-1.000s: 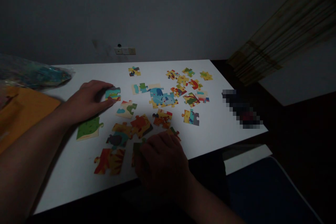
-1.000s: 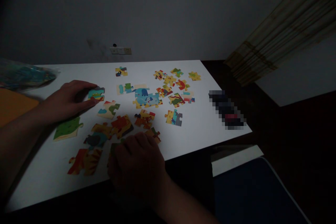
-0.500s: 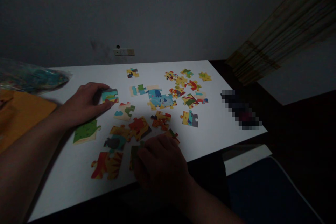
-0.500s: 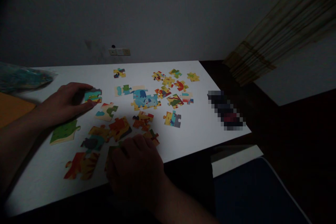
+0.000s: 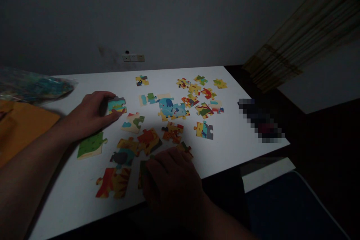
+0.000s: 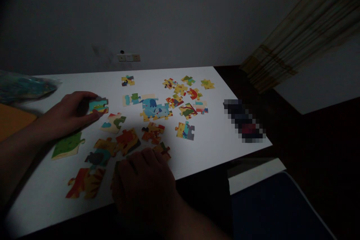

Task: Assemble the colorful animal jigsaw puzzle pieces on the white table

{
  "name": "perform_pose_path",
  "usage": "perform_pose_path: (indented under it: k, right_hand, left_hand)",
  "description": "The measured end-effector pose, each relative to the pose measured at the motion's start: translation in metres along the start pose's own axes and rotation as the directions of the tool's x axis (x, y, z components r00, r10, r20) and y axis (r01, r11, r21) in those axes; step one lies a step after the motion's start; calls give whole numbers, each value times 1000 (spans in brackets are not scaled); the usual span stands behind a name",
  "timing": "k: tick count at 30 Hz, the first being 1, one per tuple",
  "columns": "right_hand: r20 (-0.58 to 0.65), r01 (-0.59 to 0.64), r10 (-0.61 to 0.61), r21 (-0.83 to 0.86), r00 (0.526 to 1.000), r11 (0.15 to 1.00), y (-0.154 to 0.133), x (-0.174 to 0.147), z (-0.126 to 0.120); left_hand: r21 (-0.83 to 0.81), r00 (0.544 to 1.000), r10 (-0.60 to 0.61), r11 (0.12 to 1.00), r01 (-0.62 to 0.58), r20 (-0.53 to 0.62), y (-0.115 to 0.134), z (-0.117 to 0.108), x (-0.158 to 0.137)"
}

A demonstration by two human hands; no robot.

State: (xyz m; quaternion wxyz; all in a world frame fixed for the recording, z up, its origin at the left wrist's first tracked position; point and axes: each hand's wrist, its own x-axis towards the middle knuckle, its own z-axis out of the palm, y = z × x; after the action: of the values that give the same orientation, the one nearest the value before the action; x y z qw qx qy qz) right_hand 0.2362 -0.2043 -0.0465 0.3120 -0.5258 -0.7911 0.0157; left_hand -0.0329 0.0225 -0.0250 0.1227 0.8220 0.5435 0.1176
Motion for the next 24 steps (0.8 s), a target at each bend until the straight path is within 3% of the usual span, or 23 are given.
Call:
perform_pose_path:
  k: [13, 24]
  right_hand:
    - [-7, 0, 0, -1, 1000, 1000, 0, 0, 0]
    - [-18, 4, -5, -16, 1000, 1000, 1, 1, 1]
  left_hand:
    - [12, 999, 47, 999, -48, 27, -2, -1, 3]
    - [-9, 996, 85, 996, -85, 2, 12, -4, 2]
